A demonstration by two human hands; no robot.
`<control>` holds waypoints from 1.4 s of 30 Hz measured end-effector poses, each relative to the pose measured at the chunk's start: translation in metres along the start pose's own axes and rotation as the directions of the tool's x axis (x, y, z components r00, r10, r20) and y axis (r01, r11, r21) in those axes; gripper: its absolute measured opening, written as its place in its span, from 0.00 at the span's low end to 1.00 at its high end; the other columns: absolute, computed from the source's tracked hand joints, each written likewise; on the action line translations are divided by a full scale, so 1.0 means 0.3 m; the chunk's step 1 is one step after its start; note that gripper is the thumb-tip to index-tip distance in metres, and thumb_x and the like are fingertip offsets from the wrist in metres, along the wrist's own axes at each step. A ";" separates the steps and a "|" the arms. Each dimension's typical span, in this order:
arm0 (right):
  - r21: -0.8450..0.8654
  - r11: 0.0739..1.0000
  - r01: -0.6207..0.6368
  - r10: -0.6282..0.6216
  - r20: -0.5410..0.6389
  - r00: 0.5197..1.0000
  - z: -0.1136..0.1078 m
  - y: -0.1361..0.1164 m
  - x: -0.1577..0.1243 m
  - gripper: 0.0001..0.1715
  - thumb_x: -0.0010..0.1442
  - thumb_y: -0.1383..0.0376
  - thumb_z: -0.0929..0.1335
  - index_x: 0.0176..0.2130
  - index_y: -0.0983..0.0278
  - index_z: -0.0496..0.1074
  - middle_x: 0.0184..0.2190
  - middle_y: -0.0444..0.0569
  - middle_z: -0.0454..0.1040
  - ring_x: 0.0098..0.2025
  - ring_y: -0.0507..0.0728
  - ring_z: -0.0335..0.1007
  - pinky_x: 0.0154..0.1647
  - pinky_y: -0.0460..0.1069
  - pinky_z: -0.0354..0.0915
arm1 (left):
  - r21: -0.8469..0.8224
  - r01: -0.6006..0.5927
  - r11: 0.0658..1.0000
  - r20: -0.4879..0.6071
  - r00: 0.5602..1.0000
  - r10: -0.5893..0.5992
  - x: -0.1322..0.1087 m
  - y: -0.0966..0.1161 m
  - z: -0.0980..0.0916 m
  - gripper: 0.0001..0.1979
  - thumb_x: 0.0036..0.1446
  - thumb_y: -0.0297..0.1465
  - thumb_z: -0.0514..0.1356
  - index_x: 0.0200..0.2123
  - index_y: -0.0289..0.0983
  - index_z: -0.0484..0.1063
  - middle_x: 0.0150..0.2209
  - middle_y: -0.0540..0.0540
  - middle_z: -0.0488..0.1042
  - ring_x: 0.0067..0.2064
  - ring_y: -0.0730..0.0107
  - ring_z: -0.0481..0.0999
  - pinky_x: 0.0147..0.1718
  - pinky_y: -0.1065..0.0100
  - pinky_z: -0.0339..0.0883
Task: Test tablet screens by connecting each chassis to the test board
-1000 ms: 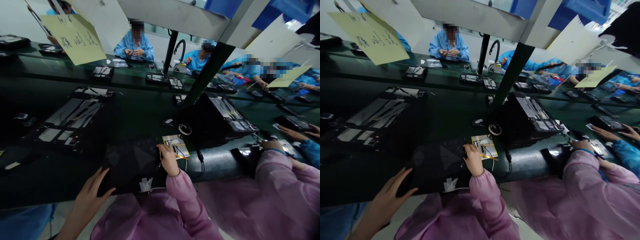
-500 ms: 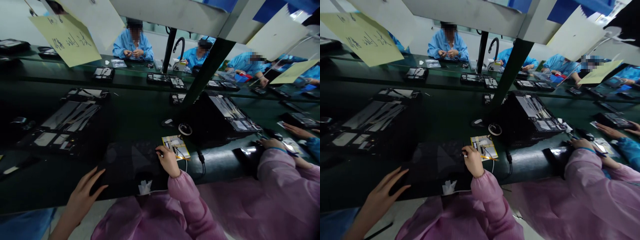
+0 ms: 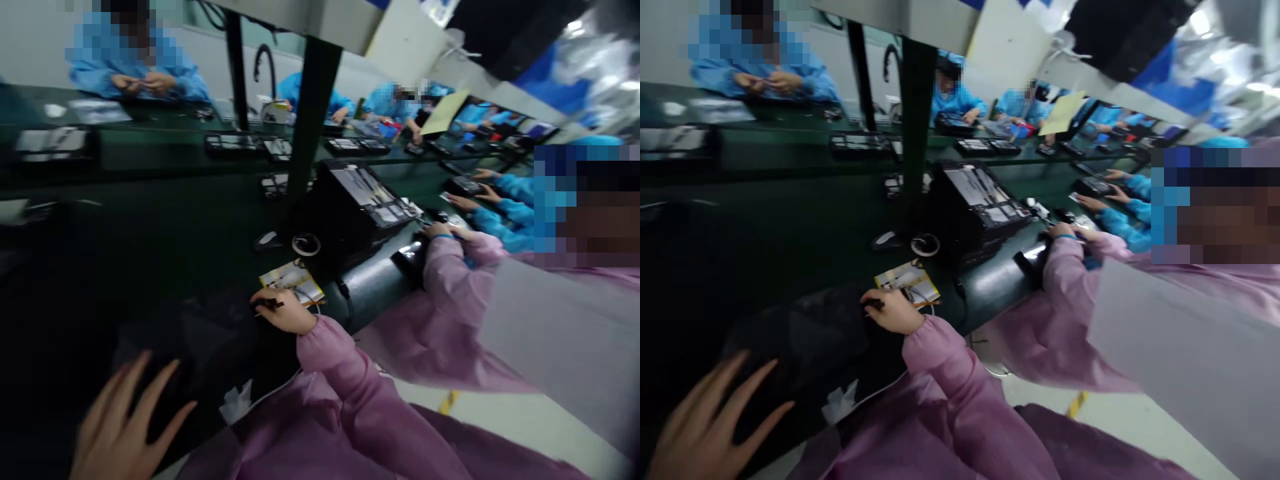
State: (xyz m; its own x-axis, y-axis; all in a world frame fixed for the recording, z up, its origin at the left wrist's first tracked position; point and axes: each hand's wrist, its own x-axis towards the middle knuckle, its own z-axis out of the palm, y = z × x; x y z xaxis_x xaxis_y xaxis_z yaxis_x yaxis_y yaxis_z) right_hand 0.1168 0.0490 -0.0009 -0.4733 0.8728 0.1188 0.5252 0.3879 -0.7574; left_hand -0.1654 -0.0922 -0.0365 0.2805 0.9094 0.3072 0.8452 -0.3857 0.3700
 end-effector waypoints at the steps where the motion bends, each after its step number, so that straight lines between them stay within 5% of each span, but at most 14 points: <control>1: -0.004 1.000 -0.013 0.013 0.002 1.000 0.001 0.008 0.000 0.13 0.57 0.74 0.67 0.41 0.60 0.73 0.35 0.42 0.76 0.38 0.52 0.73 0.44 0.45 0.67 | 0.021 -0.124 0.992 0.030 0.992 0.123 0.056 0.038 0.034 0.18 0.61 0.40 0.53 0.54 0.53 0.68 0.61 0.49 0.65 0.66 0.45 0.55 0.58 0.39 0.57; 5: -0.043 0.997 -0.069 0.063 -0.131 0.989 0.004 0.045 -0.003 0.12 0.57 0.72 0.67 0.41 0.61 0.73 0.36 0.44 0.75 0.39 0.51 0.72 0.44 0.44 0.66 | 0.076 -0.493 0.866 0.072 0.869 0.489 0.258 0.146 0.191 0.21 0.60 0.37 0.54 0.57 0.44 0.67 0.60 0.44 0.67 0.62 0.52 0.63 0.57 0.53 0.60; 9: 0.084 0.996 -0.038 0.051 -0.162 0.985 -0.012 0.062 -0.010 0.05 0.60 0.69 0.68 0.39 0.62 0.73 0.35 0.43 0.74 0.38 0.50 0.71 0.44 0.43 0.65 | 0.134 -0.602 0.787 0.033 0.797 0.604 0.337 0.125 0.283 0.14 0.61 0.37 0.54 0.46 0.41 0.74 0.51 0.44 0.75 0.58 0.54 0.67 0.57 0.55 0.56; 12: 0.205 0.976 -0.077 0.110 -0.154 0.982 -0.021 0.056 -0.010 0.06 0.60 0.69 0.68 0.40 0.62 0.73 0.32 0.41 0.74 0.35 0.48 0.71 0.40 0.42 0.65 | 0.151 -0.601 0.785 0.006 0.795 0.607 0.343 0.097 0.267 0.14 0.61 0.38 0.53 0.43 0.40 0.75 0.48 0.43 0.76 0.56 0.53 0.68 0.53 0.55 0.60; 18: 0.255 0.955 -0.155 0.215 -0.228 0.950 -0.018 0.044 -0.005 0.10 0.58 0.70 0.67 0.41 0.60 0.71 0.27 0.38 0.71 0.30 0.48 0.68 0.36 0.42 0.65 | 0.158 -0.642 0.750 0.035 0.763 0.646 0.418 0.141 0.104 0.19 0.63 0.28 0.44 0.43 0.41 0.74 0.52 0.43 0.73 0.55 0.56 0.69 0.52 0.54 0.64; 21: 0.248 0.957 -0.148 0.215 -0.266 0.940 -0.022 0.048 -0.022 0.10 0.57 0.69 0.67 0.41 0.61 0.70 0.28 0.39 0.71 0.30 0.49 0.68 0.35 0.43 0.64 | 0.202 -0.620 0.758 0.023 0.777 0.629 0.519 0.190 0.073 0.23 0.60 0.22 0.40 0.40 0.34 0.75 0.48 0.37 0.73 0.54 0.51 0.69 0.52 0.51 0.64; 25: 0.245 0.960 -0.135 0.197 -0.248 0.949 -0.042 0.062 -0.065 0.09 0.58 0.68 0.65 0.40 0.63 0.69 0.30 0.42 0.73 0.31 0.50 0.69 0.36 0.44 0.66 | 0.118 -0.582 0.804 0.072 0.813 0.578 0.619 0.239 0.126 0.19 0.62 0.22 0.43 0.41 0.33 0.74 0.42 0.38 0.73 0.48 0.55 0.72 0.49 0.55 0.68; 31: 0.310 0.943 -0.122 0.197 -0.222 0.955 -0.059 0.104 -0.100 0.06 0.59 0.66 0.65 0.39 0.62 0.68 0.33 0.44 0.75 0.35 0.52 0.73 0.38 0.46 0.68 | 0.023 -0.530 0.848 0.207 0.832 0.515 0.616 0.246 0.165 0.15 0.61 0.19 0.49 0.45 0.32 0.71 0.46 0.39 0.72 0.50 0.58 0.70 0.49 0.59 0.69; 36: 0.264 0.957 -0.121 0.183 -0.222 0.958 -0.063 0.096 -0.107 0.05 0.61 0.65 0.65 0.38 0.62 0.70 0.32 0.45 0.75 0.34 0.52 0.73 0.34 0.45 0.67 | -0.050 -0.496 0.867 0.201 0.845 0.495 0.621 0.254 0.149 0.13 0.61 0.19 0.51 0.47 0.32 0.69 0.45 0.41 0.72 0.45 0.63 0.71 0.46 0.63 0.70; 42: 0.122 0.987 -0.100 0.127 -0.237 0.963 -0.172 0.087 -0.104 0.10 0.65 0.64 0.63 0.41 0.62 0.73 0.39 0.48 0.77 0.42 0.55 0.74 0.46 0.49 0.68 | -0.094 -0.371 0.924 0.265 0.885 0.382 0.626 0.233 0.145 0.15 0.59 0.18 0.50 0.46 0.34 0.69 0.46 0.42 0.71 0.46 0.63 0.70 0.46 0.62 0.71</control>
State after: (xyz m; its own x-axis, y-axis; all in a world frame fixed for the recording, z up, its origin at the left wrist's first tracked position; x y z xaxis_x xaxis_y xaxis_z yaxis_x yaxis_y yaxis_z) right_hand 0.1818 0.0471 0.0088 -0.2215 0.9602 0.1701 0.4794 0.2591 -0.8385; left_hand -0.0340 0.0584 0.0089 0.6919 0.6988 0.1815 0.6340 -0.7084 0.3103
